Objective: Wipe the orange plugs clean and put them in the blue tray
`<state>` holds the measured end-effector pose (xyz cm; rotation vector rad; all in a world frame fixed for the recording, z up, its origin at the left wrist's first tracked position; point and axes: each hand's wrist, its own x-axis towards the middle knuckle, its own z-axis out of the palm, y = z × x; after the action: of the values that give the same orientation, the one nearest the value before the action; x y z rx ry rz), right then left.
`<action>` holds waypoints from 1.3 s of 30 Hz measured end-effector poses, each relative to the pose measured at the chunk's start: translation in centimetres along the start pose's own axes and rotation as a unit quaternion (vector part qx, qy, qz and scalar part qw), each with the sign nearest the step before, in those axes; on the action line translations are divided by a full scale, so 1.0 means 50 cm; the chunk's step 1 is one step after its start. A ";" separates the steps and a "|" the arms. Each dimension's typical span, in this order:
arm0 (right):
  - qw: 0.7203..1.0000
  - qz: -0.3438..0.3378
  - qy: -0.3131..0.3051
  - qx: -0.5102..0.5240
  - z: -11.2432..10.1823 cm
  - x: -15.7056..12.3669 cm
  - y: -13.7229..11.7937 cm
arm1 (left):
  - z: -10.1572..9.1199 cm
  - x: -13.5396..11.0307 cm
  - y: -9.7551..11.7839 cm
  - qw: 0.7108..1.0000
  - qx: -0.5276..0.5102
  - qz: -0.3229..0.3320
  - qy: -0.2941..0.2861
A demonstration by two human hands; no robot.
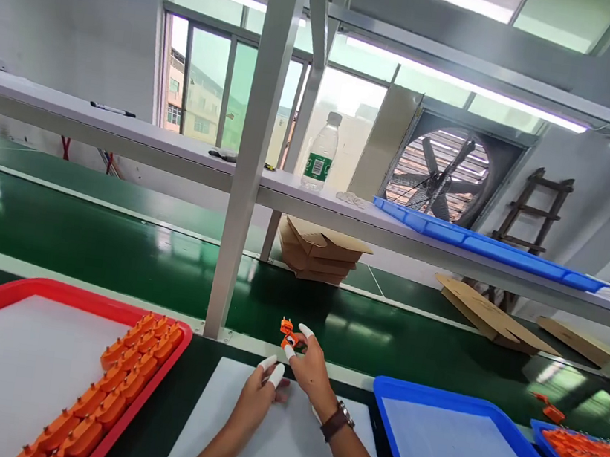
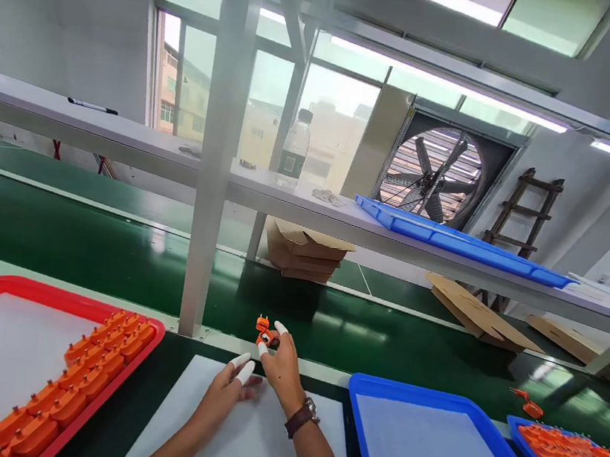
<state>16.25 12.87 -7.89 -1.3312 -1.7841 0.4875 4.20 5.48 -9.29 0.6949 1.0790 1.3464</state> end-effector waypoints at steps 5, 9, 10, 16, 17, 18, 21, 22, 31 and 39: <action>0.998 -0.051 -0.030 0.020 -0.040 -0.116 -0.018 | 0.006 -0.022 0.016 0.994 -0.040 0.039 -0.089; 0.995 -0.020 -0.049 0.083 -0.072 -0.163 -0.010 | 0.017 -0.045 0.030 0.991 -0.007 0.042 -0.130; 0.992 -0.011 -0.048 0.114 -0.078 -0.167 -0.005 | 0.019 -0.050 0.034 0.991 0.004 0.043 -0.128; 0.987 0.020 0.012 0.159 -0.090 -0.181 0.026 | 0.026 -0.066 0.038 0.986 0.089 0.033 -0.140; 0.988 0.015 0.015 0.150 -0.090 -0.185 0.030 | 0.027 -0.067 0.035 0.984 0.102 0.034 -0.143; 0.990 0.007 0.015 0.138 -0.091 -0.189 0.034 | 0.027 -0.066 0.031 0.982 0.113 0.035 -0.147; 0.996 -0.024 0.018 0.081 -0.094 -0.202 0.040 | 0.028 -0.064 0.020 0.977 0.133 0.037 -0.162; 0.997 -0.030 0.019 0.064 -0.096 -0.205 0.041 | 0.027 -0.064 0.018 0.976 0.135 0.037 -0.168; 0.966 0.037 0.043 0.254 -0.109 -0.208 0.050 | 0.018 -0.068 0.018 0.959 0.178 0.030 -0.219; 0.956 0.042 0.026 0.291 -0.094 -0.227 0.030 | 0.004 -0.057 0.000 0.939 0.224 0.097 -0.242</action>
<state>21.87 2.21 -10.67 -0.9893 -1.3885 0.9323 4.68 2.77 -8.60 1.4212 0.9308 1.0093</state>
